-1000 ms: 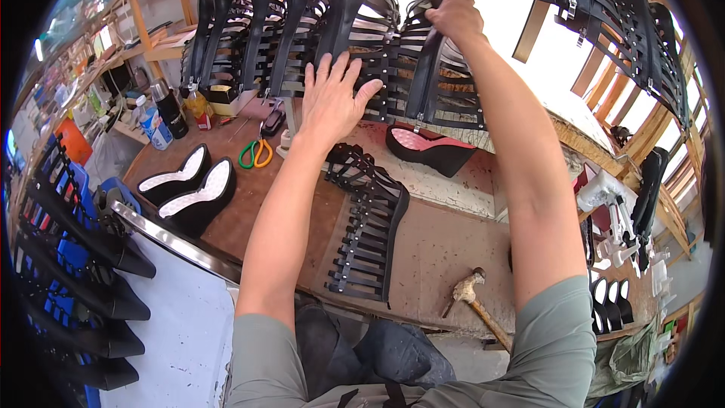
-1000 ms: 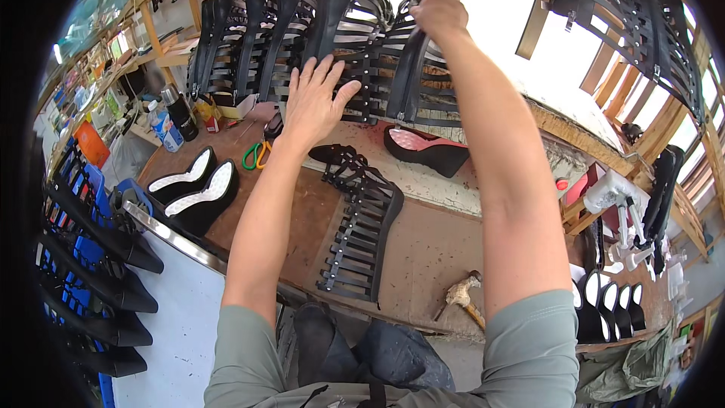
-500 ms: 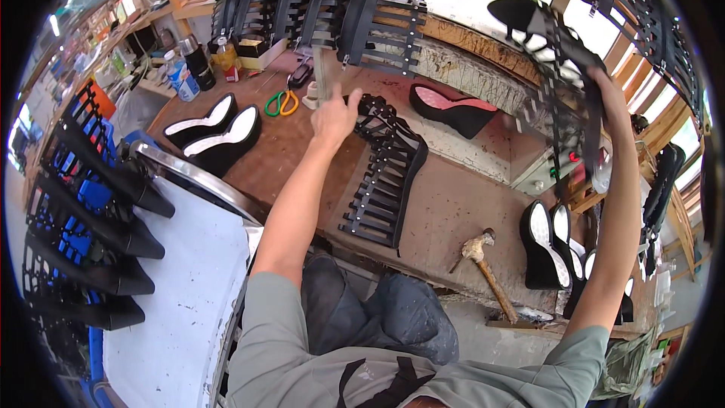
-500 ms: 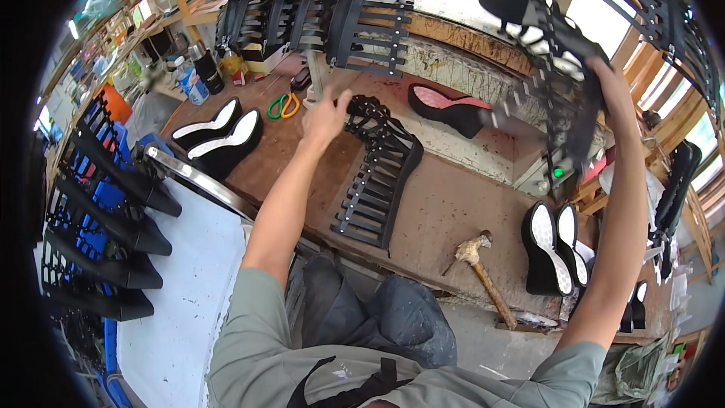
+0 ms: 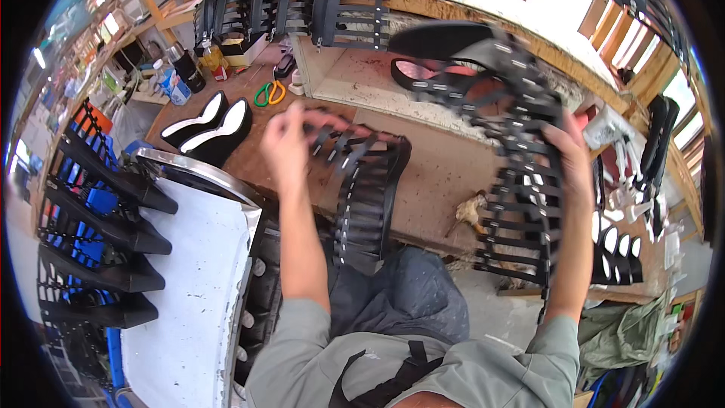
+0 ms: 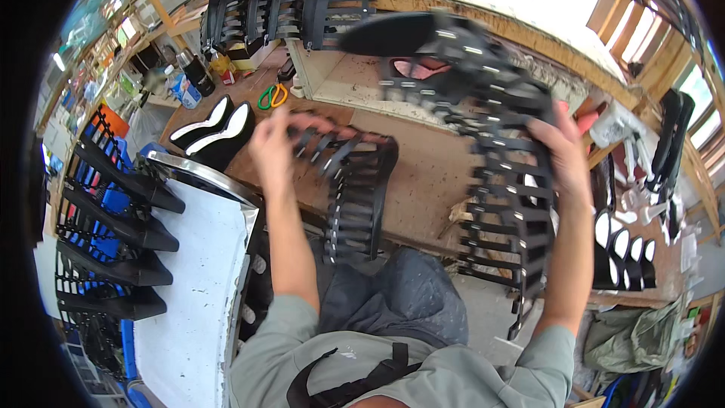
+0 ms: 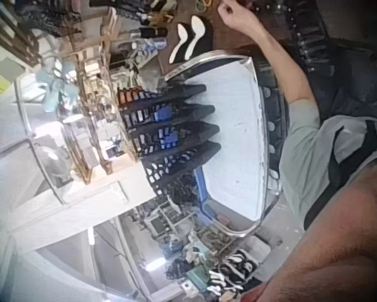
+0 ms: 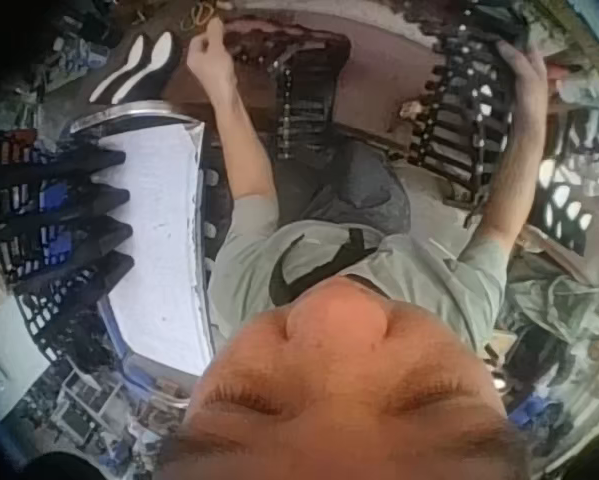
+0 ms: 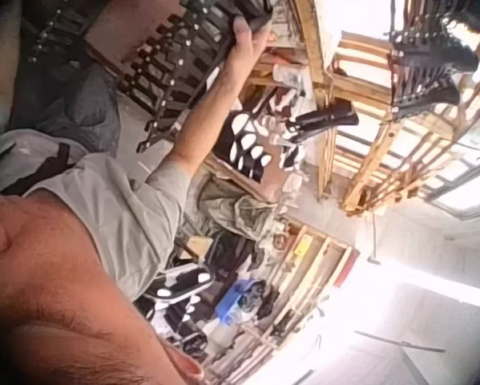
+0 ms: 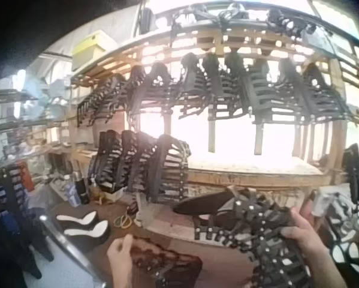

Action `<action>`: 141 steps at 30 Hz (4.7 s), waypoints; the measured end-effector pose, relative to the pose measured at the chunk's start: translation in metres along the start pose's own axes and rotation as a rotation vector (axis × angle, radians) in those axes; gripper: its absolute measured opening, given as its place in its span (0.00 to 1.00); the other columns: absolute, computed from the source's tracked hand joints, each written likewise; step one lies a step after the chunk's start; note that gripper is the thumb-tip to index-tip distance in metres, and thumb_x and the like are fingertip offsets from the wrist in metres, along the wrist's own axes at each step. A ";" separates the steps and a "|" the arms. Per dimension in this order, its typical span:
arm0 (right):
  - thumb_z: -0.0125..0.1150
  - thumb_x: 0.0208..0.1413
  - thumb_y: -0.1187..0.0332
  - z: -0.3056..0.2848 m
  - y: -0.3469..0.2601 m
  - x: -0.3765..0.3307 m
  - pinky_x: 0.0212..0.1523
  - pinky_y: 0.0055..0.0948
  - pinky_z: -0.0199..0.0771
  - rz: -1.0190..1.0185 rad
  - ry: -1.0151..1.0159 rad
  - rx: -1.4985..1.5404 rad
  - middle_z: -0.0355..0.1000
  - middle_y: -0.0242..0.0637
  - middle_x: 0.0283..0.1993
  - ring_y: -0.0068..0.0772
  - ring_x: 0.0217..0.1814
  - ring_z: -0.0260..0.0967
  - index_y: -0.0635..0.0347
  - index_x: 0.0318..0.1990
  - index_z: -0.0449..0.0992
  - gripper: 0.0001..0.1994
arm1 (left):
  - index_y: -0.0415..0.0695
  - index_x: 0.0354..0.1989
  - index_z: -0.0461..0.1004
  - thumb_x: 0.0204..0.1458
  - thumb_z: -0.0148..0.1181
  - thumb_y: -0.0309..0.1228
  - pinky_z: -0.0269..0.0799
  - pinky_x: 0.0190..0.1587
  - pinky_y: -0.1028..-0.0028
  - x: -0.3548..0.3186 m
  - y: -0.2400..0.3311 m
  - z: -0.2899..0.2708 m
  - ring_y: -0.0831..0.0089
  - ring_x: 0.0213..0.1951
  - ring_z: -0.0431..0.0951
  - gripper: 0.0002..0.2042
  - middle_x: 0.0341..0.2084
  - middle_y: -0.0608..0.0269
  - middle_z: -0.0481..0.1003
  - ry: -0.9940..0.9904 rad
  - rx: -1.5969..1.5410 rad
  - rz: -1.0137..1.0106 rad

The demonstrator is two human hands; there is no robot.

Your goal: Manually assemble and inspect components of a high-heeled cage sandal.

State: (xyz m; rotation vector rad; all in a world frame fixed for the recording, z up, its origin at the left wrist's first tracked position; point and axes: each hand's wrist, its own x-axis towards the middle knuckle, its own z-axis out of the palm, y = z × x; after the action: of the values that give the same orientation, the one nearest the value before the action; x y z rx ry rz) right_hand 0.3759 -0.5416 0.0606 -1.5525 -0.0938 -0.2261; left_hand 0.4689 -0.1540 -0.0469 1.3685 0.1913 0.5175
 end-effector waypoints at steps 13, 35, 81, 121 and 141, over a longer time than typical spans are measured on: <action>0.67 0.48 0.68 0.203 0.279 0.129 0.35 0.31 0.79 0.022 0.053 0.086 0.68 0.46 0.48 0.32 0.42 0.72 0.64 0.60 0.53 0.35 | 0.39 0.26 0.77 0.30 0.69 0.17 0.66 0.23 0.80 -0.211 0.072 -0.135 0.78 0.19 0.73 0.11 0.18 0.61 0.76 -0.454 0.058 0.278; 0.74 0.43 0.58 0.002 0.242 0.255 0.51 0.28 0.67 -0.119 0.400 -0.230 0.73 0.34 0.47 0.31 0.47 0.69 0.61 0.54 0.68 0.31 | 0.42 0.64 0.55 0.51 0.61 0.26 0.72 0.41 0.74 -0.208 -0.020 -0.083 0.73 0.39 0.78 0.31 0.36 0.53 0.78 -0.814 0.326 -0.325; 0.61 0.54 0.67 -0.050 0.141 -0.132 0.34 0.23 0.76 0.482 0.055 0.825 0.72 0.35 0.43 0.32 0.35 0.74 0.59 0.46 0.70 0.13 | 0.32 0.47 0.70 0.43 0.61 0.57 0.67 0.51 0.59 -0.122 -0.086 0.011 0.46 0.49 0.72 0.36 0.47 0.37 0.70 -0.398 0.887 -0.198; 0.45 0.47 0.86 0.046 0.096 -0.130 0.31 0.15 0.59 0.427 0.006 0.017 0.66 0.25 0.28 0.15 0.29 0.60 0.63 0.31 0.70 0.09 | 0.41 0.52 0.68 0.37 0.72 0.39 0.68 0.49 0.68 -0.141 -0.014 0.079 0.60 0.48 0.70 0.32 0.50 0.45 0.65 -0.836 0.111 0.442; 0.48 0.50 0.85 0.045 0.102 -0.133 0.31 0.15 0.62 0.422 -0.004 -0.010 0.69 0.25 0.31 0.15 0.30 0.63 0.64 0.39 0.72 0.11 | 0.41 0.51 0.69 0.39 0.70 0.35 0.71 0.45 0.69 -0.143 -0.010 0.080 0.60 0.47 0.72 0.28 0.49 0.44 0.67 -0.842 0.118 0.435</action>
State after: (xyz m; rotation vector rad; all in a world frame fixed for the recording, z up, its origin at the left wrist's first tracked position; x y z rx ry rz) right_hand 0.2704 -0.4856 -0.0652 -1.5442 0.2311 0.1103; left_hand 0.3803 -0.2912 -0.0639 1.6403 -0.7845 0.2468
